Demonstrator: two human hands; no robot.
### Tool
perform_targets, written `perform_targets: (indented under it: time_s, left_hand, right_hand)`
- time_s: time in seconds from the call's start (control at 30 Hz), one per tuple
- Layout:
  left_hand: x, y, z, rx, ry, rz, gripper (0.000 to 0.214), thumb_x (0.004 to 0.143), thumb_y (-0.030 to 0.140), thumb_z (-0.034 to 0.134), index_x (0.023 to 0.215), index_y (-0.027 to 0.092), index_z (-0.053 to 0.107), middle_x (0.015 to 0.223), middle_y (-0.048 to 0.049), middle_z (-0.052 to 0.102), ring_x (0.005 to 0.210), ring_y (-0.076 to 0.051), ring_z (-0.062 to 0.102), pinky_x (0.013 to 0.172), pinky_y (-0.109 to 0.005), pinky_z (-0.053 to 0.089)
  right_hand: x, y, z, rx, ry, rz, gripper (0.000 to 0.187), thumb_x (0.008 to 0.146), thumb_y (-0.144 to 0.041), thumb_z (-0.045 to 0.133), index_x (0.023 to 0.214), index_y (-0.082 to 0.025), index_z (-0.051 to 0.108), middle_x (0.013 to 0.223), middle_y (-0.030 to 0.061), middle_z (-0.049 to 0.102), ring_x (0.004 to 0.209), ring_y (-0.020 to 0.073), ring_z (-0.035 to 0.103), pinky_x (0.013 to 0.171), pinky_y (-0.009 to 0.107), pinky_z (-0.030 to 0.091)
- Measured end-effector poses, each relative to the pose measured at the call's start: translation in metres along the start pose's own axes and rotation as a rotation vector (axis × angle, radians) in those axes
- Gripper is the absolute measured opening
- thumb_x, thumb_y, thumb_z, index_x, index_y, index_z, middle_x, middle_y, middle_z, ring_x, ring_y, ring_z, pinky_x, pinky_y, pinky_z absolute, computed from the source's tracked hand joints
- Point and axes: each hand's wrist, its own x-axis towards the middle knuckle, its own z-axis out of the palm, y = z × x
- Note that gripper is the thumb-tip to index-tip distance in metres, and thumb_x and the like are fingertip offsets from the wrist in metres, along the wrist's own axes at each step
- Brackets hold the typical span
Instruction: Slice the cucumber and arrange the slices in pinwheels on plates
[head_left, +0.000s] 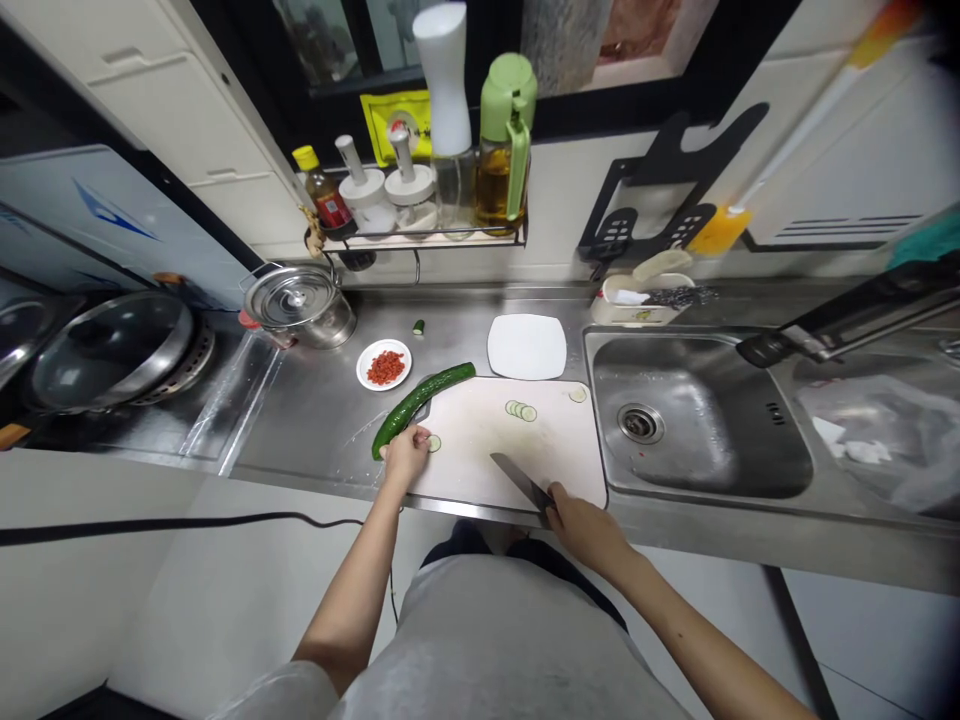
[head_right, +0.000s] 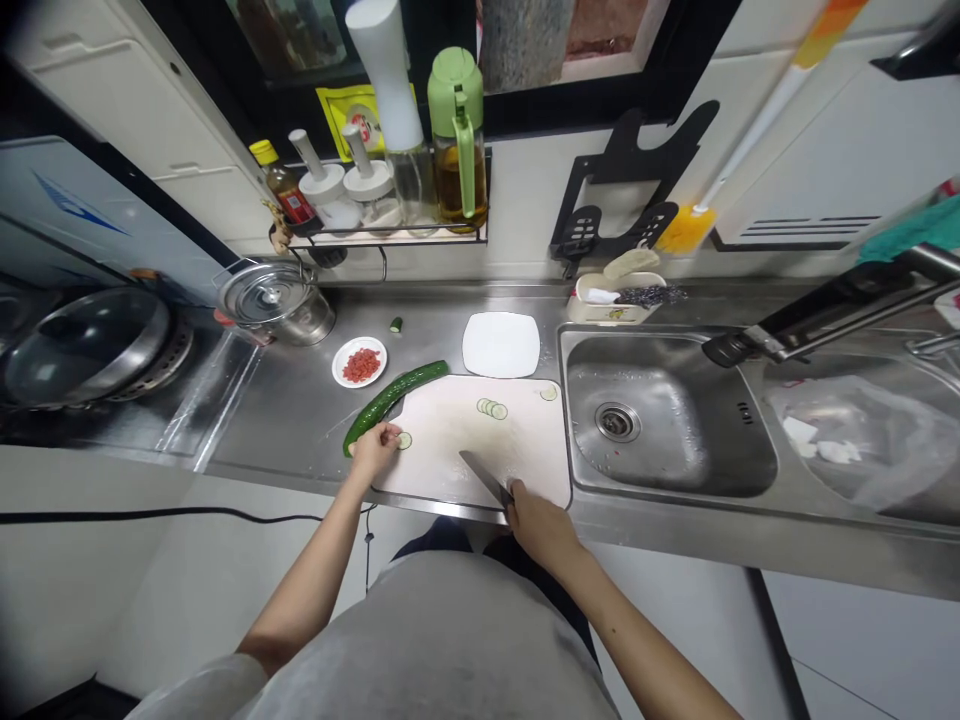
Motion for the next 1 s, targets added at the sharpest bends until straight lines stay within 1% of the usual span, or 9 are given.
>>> perform_targets:
  time_s: [0.1,0.3,0.43,0.53,0.63,0.73,0.8,0.9,1.0]
  left_hand:
    - [-0.003,0.002,0.001,0.067,0.018,0.018,0.019,0.079,0.022,0.058,0.096,0.025,0.067,0.091,-0.0016,0.071,0.094,-0.021,0.060,0.091,-0.039,0.031]
    - [-0.009,0.003,-0.001,0.199,0.073,0.069,0.016,0.083,0.027,0.054,0.090,0.025,0.069,0.101,-0.0062,0.067,0.102,-0.025,0.055,0.088,-0.040,0.031]
    - [-0.012,0.014,0.003,0.164,0.125,0.110,0.018,0.084,0.030,0.053,0.089,0.025,0.069,0.099,-0.0054,0.066,0.101,-0.024,0.055,0.088,-0.039,0.031]
    - [-0.015,0.037,0.018,0.062,0.111,0.191,0.019,0.085,0.030,0.052,0.092,0.025,0.069,0.094,-0.0036,0.067,0.095,-0.021,0.057,0.087,-0.036,0.033]
    - [-0.017,0.072,0.042,-0.012,0.045,0.333,0.021,0.087,0.029,0.050,0.096,0.025,0.068,0.096,-0.0030,0.067,0.092,-0.018,0.057,0.087,-0.033,0.034]
    - [-0.015,0.107,0.066,0.006,-0.011,0.467,0.026,0.089,0.029,0.048,0.109,0.026,0.065,0.101,-0.0044,0.064,0.097,-0.019,0.056,0.089,-0.034,0.035]
    - [-0.010,0.125,0.077,0.060,-0.039,0.529,0.031,0.090,0.029,0.047,0.118,0.027,0.061,0.105,-0.0055,0.062,0.102,-0.020,0.055,0.090,-0.035,0.034]
    - [0.001,0.141,0.087,0.152,-0.077,0.575,0.036,0.091,0.030,0.046,0.125,0.029,0.057,0.109,-0.0070,0.059,0.106,-0.022,0.052,0.091,-0.036,0.033]
    - [0.008,0.145,0.092,0.219,-0.096,0.622,0.034,0.092,0.029,0.045,0.123,0.029,0.059,0.107,-0.0076,0.057,0.106,-0.023,0.051,0.090,-0.037,0.032]
  right_hand:
    - [0.001,0.000,0.001,0.000,0.003,0.002,0.026,0.094,-0.025,0.033,0.117,-0.017,0.043,0.102,0.0130,0.067,0.096,0.0251,0.064,0.068,0.030,0.034]
    - [0.001,-0.001,-0.001,-0.008,-0.015,0.002,0.026,0.095,-0.025,0.035,0.117,-0.017,0.043,0.102,0.0122,0.067,0.094,0.0243,0.064,0.067,0.029,0.034]
    - [-0.002,-0.003,-0.005,0.008,0.014,-0.014,0.027,0.095,-0.026,0.035,0.119,-0.018,0.044,0.099,0.0108,0.068,0.092,0.0232,0.064,0.065,0.027,0.032]
    - [-0.005,0.001,-0.007,0.045,0.080,0.024,0.028,0.097,-0.031,0.032,0.118,-0.018,0.045,0.092,0.0099,0.068,0.088,0.0228,0.064,0.062,0.027,0.030]
    - [-0.007,0.011,-0.006,0.087,0.157,0.126,0.028,0.098,-0.032,0.032,0.118,-0.018,0.045,0.088,0.0089,0.068,0.082,0.0219,0.063,0.060,0.026,0.027]
    - [-0.009,0.025,-0.005,0.134,0.222,0.189,0.026,0.097,-0.031,0.034,0.117,-0.018,0.045,0.087,0.0077,0.068,0.079,0.0208,0.063,0.059,0.026,0.025]
    - [-0.010,0.034,-0.004,0.168,0.245,0.219,0.026,0.097,-0.031,0.034,0.116,-0.018,0.046,0.087,0.0073,0.068,0.079,0.0205,0.063,0.058,0.025,0.024]
    - [-0.014,0.045,-0.001,0.215,0.260,0.252,0.026,0.097,-0.030,0.034,0.116,-0.017,0.047,0.088,0.0078,0.069,0.081,0.0206,0.063,0.059,0.025,0.025]
    - [-0.016,0.052,0.002,0.272,0.292,0.252,0.028,0.097,-0.027,0.033,0.118,-0.015,0.047,0.091,0.0094,0.070,0.086,0.0211,0.064,0.062,0.025,0.028]
